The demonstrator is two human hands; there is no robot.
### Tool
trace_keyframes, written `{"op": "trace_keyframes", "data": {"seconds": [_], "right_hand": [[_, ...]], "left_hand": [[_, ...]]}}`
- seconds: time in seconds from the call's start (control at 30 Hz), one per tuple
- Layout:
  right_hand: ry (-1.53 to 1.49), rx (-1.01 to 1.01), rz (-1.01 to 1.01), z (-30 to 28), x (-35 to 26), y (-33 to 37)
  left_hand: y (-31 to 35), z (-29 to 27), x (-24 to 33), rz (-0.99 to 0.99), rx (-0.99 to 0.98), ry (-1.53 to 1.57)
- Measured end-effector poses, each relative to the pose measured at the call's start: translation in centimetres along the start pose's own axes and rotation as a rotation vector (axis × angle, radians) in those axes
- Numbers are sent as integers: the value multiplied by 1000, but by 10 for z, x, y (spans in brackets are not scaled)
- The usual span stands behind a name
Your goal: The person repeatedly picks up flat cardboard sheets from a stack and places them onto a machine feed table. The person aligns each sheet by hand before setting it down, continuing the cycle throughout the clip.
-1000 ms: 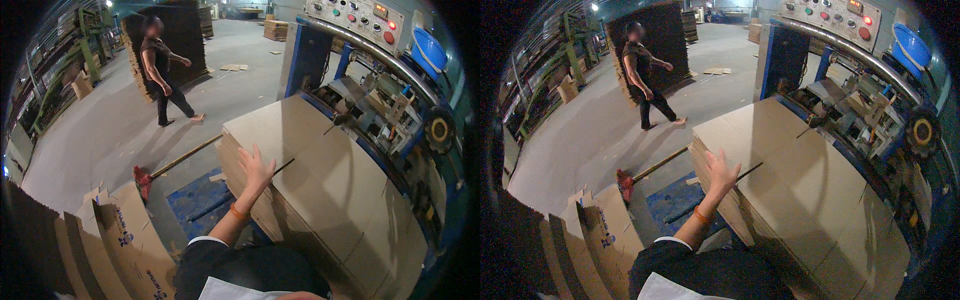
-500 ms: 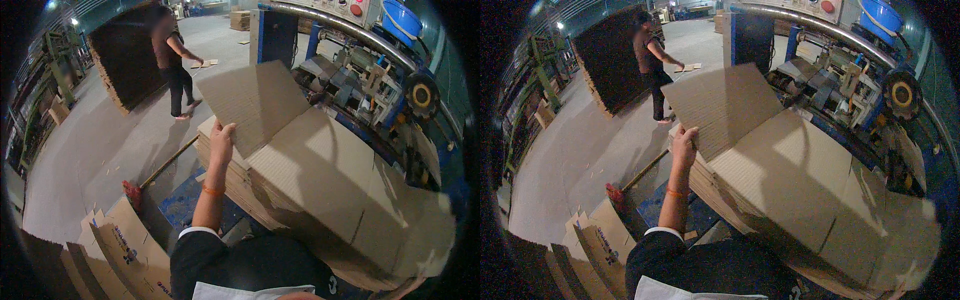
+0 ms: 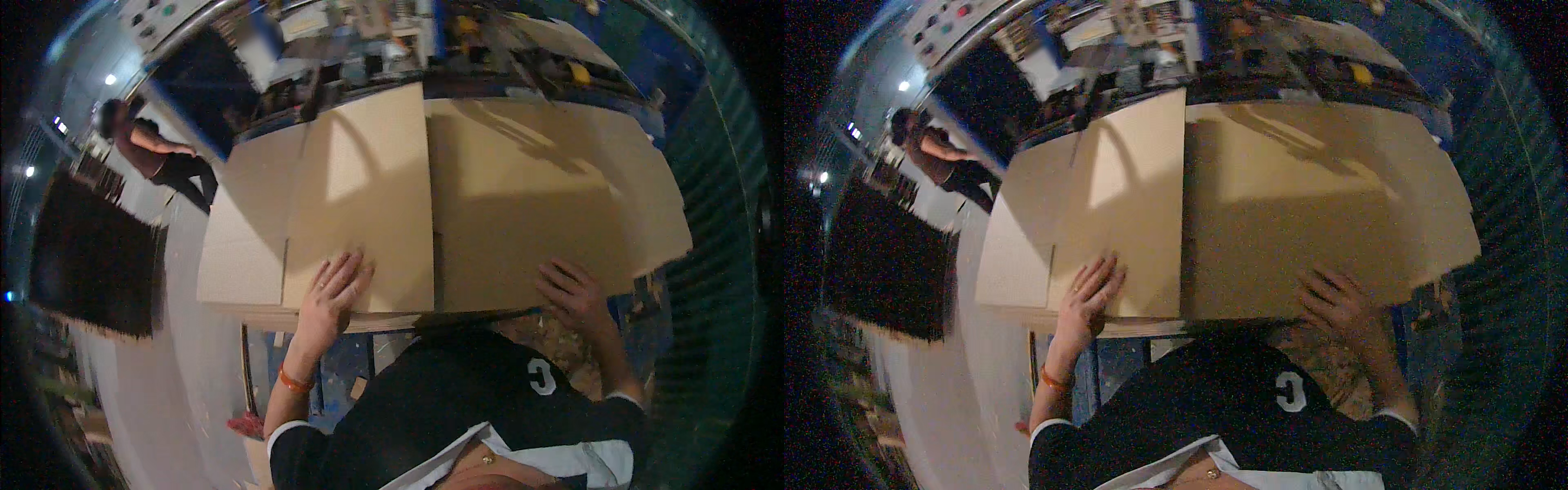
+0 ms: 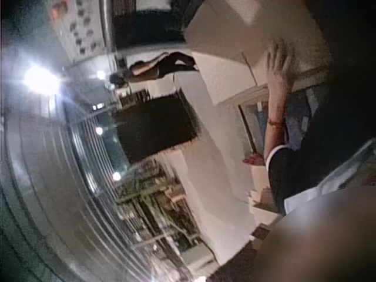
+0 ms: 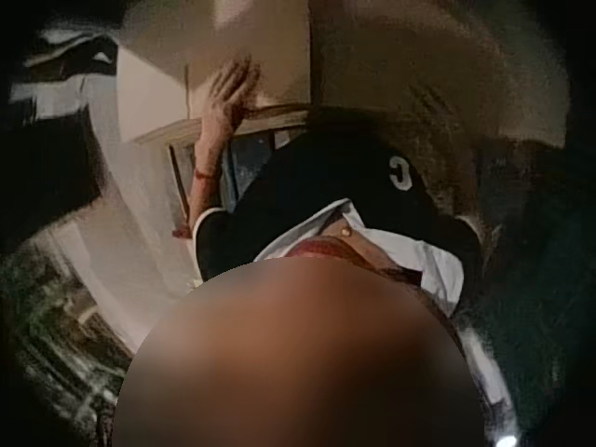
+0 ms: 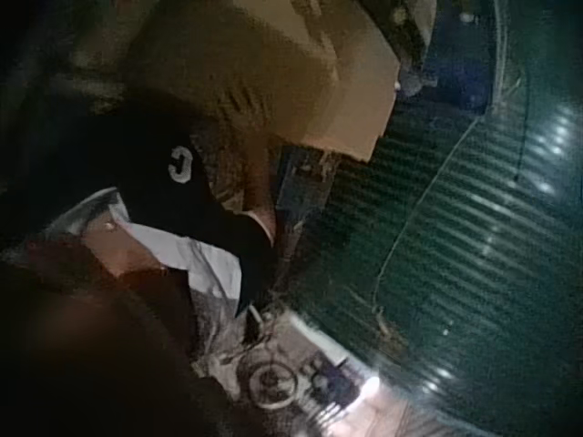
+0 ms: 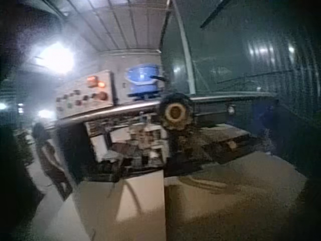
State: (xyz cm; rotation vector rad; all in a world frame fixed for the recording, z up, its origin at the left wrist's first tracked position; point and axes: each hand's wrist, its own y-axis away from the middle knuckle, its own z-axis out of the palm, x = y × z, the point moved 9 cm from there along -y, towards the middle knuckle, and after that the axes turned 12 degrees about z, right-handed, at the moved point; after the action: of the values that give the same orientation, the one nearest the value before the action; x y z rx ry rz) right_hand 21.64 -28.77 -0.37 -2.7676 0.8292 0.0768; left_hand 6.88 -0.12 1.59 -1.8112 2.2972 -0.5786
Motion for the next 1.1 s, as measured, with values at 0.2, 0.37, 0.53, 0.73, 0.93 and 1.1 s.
{"op": "trace_keyframes", "data": {"seconds": [0.2,0.37,0.53,0.73,0.93,1.1], "right_hand": [[20,-28,-85,1,-1,-3],[-150,-92,-69,19,15,-12],[28,-67,-85,30,48,-61],[79,-51,-66,29,93,-139],[85,-229,51,60,118,-202],[109,-88,101,62,132,-261]], "left_hand": [[4,17,0,-16,-185,20],[3,20,-5,11,-160,27],[-15,20,-30,-43,-56,-12],[-60,41,-56,-8,5,-34],[-100,47,-125,-42,135,-18],[-153,55,-189,-141,70,-247]]}}
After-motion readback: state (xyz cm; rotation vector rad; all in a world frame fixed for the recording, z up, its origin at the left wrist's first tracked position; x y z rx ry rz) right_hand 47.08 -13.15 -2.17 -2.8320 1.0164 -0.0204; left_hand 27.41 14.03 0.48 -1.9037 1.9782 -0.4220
